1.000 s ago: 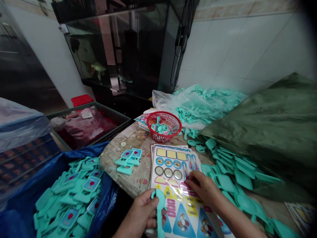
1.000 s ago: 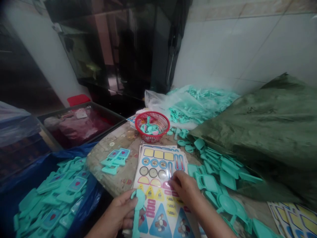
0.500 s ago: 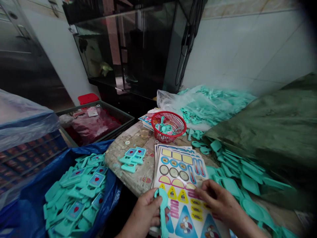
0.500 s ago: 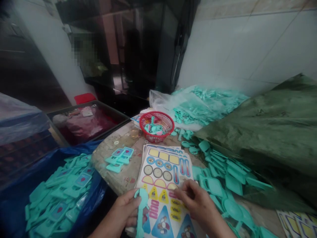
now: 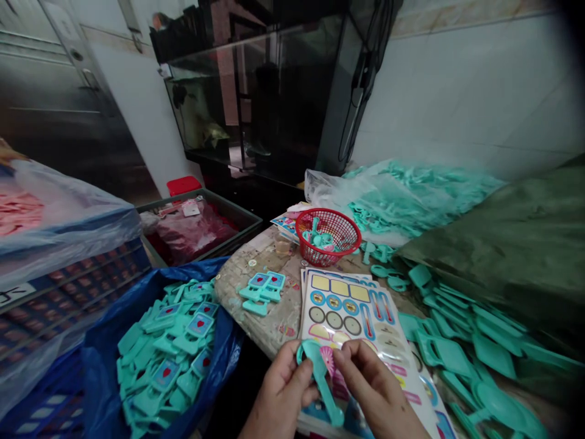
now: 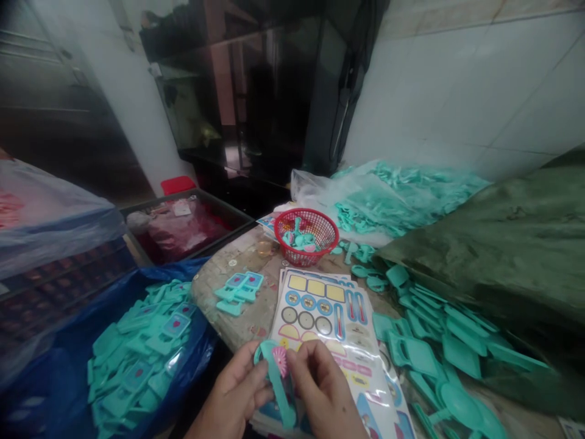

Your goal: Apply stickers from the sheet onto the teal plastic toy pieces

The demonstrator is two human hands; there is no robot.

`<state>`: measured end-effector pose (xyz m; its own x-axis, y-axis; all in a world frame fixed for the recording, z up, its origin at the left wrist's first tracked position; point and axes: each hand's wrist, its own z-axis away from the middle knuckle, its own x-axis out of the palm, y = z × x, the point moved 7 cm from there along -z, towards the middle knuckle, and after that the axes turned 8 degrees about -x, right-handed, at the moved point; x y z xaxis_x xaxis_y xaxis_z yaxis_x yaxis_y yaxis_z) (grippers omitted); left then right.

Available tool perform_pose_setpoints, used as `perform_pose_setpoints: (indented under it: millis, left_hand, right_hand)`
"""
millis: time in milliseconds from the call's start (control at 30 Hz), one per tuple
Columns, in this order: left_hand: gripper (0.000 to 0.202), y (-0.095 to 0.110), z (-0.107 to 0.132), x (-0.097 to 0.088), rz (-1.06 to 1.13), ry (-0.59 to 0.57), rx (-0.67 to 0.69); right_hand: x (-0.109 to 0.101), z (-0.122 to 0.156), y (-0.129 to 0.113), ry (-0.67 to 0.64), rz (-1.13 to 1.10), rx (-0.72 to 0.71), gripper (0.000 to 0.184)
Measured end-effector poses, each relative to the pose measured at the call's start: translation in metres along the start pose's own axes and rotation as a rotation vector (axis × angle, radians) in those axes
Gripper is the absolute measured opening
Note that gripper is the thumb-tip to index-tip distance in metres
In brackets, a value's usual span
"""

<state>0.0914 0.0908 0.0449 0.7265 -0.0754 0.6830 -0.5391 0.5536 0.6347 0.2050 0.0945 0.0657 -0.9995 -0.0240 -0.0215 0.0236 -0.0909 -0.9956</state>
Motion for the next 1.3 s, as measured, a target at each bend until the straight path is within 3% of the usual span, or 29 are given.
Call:
perform_pose_setpoints:
  millis: [233,767,1300]
  left_hand:
    - [0.031,0.004,0.011,-0.002,-0.067,0.039,0.06]
    - [0.027,0.005,0.016,-0.003,-0.056,0.048,0.092]
    - [0.027,0.007,0.015,0.0,-0.071,0.046,0.111]
  right_hand:
    - [0.005,-0.001,0.02,-0.011,0.143,-0.027,0.035]
    - [0.009,0.0,0.013,0.078,0.212,-0.057,0.038]
    - [0.012,0.002,0.01,0.077,0.29,-0.103,0.033]
